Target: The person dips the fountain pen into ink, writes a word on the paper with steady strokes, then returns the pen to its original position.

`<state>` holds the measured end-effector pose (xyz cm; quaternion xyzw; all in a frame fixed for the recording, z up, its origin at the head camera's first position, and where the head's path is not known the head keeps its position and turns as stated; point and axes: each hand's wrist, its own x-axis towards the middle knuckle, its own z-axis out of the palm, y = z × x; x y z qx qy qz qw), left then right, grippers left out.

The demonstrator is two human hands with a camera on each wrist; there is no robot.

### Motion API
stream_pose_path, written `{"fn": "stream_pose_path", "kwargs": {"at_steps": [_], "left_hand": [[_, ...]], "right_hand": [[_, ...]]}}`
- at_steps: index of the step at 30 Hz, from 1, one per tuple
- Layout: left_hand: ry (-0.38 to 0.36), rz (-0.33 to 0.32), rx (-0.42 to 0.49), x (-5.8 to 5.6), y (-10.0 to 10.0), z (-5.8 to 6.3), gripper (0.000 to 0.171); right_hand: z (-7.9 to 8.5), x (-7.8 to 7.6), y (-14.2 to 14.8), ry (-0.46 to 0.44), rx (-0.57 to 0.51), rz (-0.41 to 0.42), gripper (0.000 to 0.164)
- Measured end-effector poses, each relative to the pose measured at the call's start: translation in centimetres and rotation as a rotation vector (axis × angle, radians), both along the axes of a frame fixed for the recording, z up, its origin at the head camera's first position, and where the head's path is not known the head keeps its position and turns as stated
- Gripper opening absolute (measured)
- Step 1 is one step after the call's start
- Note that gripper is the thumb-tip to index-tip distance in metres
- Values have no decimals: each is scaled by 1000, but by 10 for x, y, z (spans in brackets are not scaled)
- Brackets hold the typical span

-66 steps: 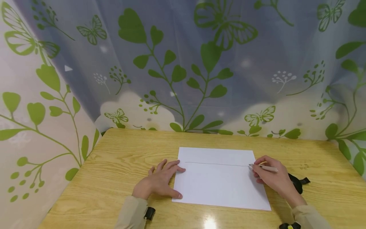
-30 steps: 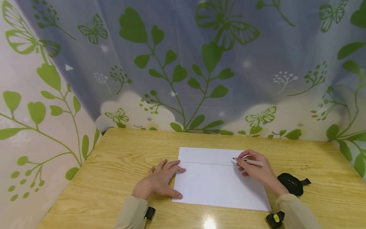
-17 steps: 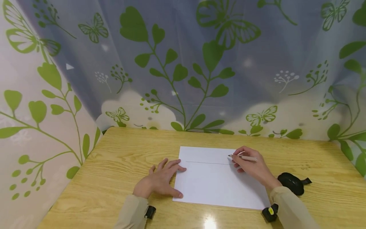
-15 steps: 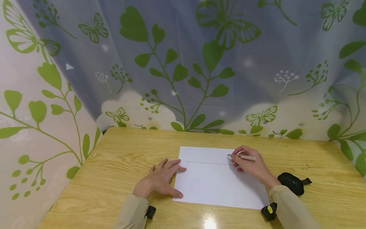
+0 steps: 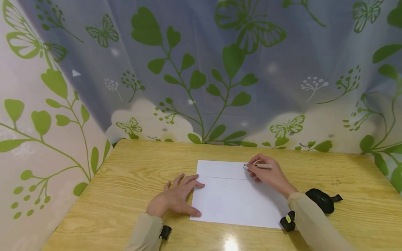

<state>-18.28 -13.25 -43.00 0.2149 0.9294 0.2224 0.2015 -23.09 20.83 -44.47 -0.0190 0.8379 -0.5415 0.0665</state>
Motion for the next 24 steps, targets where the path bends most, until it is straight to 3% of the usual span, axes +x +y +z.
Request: {"fn": "stream_pose_path", "kwargs": {"at_steps": [11, 24], "left_hand": [[4, -7, 9, -2, -1, -3, 81], [-2, -5, 6, -1, -2, -3, 81]], "right_hand": [[-2, -18, -6, -25, 30, 0, 22], [-4, -23, -7, -40, 35, 11, 23]]}}
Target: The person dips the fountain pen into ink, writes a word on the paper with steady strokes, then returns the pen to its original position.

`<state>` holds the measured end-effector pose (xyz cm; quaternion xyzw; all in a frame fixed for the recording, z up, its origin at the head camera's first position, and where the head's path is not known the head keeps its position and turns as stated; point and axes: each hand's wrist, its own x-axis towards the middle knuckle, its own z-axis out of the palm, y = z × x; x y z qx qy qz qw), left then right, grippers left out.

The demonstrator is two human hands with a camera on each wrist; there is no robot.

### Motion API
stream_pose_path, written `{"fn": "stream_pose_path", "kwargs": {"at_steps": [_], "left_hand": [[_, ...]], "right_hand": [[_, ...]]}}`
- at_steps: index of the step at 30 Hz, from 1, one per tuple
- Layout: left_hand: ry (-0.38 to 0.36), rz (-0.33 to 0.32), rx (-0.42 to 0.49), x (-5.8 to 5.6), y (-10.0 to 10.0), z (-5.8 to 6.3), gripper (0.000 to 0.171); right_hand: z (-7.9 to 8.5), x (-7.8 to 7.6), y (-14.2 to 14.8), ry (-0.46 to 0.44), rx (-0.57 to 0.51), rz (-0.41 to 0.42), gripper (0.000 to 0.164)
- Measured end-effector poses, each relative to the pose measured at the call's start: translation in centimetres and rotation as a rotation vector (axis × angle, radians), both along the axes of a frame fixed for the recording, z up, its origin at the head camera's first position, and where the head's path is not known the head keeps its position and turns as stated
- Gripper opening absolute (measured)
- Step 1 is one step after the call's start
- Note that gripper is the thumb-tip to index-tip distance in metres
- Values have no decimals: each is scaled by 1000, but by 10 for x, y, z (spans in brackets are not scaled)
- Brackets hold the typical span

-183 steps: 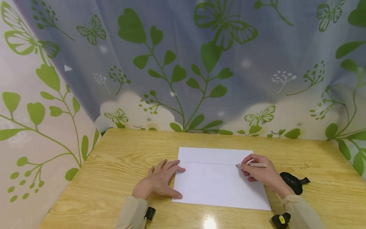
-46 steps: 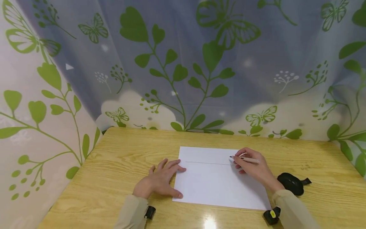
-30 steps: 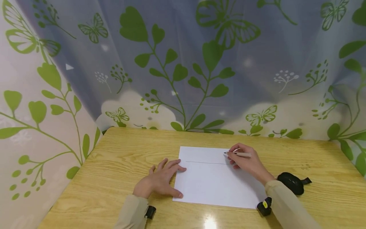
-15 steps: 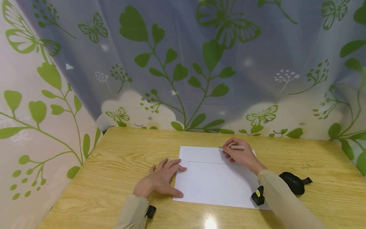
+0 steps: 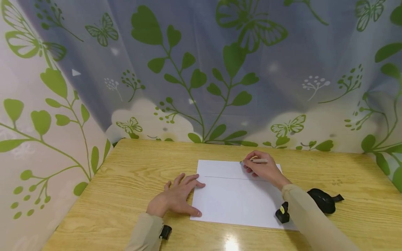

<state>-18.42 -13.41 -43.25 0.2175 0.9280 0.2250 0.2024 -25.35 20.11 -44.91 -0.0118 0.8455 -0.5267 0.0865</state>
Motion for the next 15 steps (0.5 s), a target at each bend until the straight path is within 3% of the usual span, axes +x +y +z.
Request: {"fn": "stream_pose_path", "kwargs": {"at_steps": [15], "left_hand": [[7, 1, -6, -1, 1, -1, 81]], "right_hand": [[-1, -3, 1, -28, 2, -6, 24]]}}
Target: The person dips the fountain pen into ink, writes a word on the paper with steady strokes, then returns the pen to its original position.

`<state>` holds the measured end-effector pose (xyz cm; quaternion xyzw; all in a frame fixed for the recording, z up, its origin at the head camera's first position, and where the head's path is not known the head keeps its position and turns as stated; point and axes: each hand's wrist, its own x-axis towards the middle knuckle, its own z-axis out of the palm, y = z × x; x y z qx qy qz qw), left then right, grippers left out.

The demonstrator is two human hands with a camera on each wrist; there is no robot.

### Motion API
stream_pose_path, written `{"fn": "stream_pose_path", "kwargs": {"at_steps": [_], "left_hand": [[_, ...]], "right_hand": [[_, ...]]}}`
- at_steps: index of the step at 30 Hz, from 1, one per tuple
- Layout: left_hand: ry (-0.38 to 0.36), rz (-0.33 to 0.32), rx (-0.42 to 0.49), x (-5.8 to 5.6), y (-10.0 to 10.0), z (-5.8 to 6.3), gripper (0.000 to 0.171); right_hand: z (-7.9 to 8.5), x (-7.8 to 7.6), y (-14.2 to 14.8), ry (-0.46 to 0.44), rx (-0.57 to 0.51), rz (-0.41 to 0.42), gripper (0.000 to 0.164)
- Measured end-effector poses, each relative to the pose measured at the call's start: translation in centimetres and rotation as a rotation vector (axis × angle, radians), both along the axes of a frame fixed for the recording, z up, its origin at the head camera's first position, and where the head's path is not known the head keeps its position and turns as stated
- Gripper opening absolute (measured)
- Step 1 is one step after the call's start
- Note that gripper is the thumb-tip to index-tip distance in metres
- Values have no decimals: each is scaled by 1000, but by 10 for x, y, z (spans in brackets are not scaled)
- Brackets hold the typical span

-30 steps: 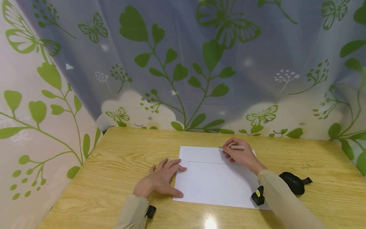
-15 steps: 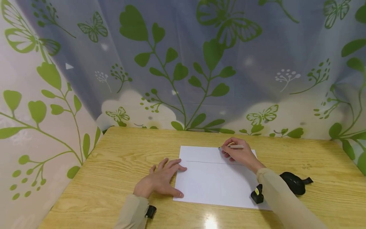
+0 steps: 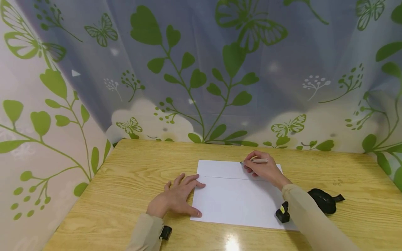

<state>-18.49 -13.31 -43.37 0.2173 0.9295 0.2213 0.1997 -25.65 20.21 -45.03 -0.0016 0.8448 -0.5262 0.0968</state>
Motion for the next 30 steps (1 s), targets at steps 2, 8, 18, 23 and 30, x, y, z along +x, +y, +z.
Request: {"fn": "stream_pose_path", "kwargs": {"at_steps": [2, 8, 18, 23, 30], "left_hand": [[-1, 1, -1, 0, 0, 0, 81], [-3, 3, 1, 0, 0, 0, 81], [-8, 5, 6, 0, 0, 0, 80], [-8, 4, 5, 1, 0, 1, 81], [-4, 2, -2, 1, 1, 2, 81]], "right_hand": [[0, 0, 0, -2, -1, 1, 24], [1, 0, 0, -5, 2, -1, 22], [3, 2, 1, 4, -10, 14, 25], [4, 3, 0, -4, -13, 22, 25], [6, 4, -1, -21, 2, 20, 26]]}}
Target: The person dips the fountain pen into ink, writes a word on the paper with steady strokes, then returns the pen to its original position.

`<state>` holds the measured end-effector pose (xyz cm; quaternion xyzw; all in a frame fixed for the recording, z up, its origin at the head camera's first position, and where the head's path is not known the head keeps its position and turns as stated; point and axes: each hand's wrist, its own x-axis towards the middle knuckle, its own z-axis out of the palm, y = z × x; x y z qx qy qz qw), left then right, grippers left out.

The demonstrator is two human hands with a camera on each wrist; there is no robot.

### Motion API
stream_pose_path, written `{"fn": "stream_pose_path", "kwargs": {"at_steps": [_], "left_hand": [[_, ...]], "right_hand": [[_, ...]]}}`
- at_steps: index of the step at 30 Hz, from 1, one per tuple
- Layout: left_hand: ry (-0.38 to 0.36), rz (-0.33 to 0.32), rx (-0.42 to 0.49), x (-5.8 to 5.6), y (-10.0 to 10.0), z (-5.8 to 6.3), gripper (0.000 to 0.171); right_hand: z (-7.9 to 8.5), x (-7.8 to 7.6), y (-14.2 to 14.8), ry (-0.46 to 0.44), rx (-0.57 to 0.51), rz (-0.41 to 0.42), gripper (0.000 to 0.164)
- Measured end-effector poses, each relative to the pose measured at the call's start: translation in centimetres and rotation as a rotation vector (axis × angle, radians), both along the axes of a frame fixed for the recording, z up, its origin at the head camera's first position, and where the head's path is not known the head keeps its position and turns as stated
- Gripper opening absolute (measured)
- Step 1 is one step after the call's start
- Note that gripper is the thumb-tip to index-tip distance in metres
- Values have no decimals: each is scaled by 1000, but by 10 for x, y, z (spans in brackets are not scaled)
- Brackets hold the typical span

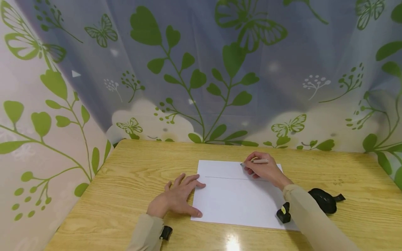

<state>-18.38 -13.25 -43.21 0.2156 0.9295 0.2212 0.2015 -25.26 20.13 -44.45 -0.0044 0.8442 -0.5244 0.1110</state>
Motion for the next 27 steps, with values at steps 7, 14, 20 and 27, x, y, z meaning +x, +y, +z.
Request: {"fn": "stream_pose_path", "kwargs": {"at_steps": [7, 14, 20, 27], "left_hand": [[-1, 3, 4, 0, -1, 0, 80], [-3, 10, 2, -1, 0, -1, 80], [1, 13, 2, -1, 0, -2, 80], [1, 12, 4, -1, 0, -2, 80]], "right_hand": [[1, 1, 0, -7, 17, 6, 25], [2, 5, -1, -2, 15, 16, 23], [2, 7, -1, -4, 20, 18, 24], [0, 8, 0, 9, 20, 24, 24]]}}
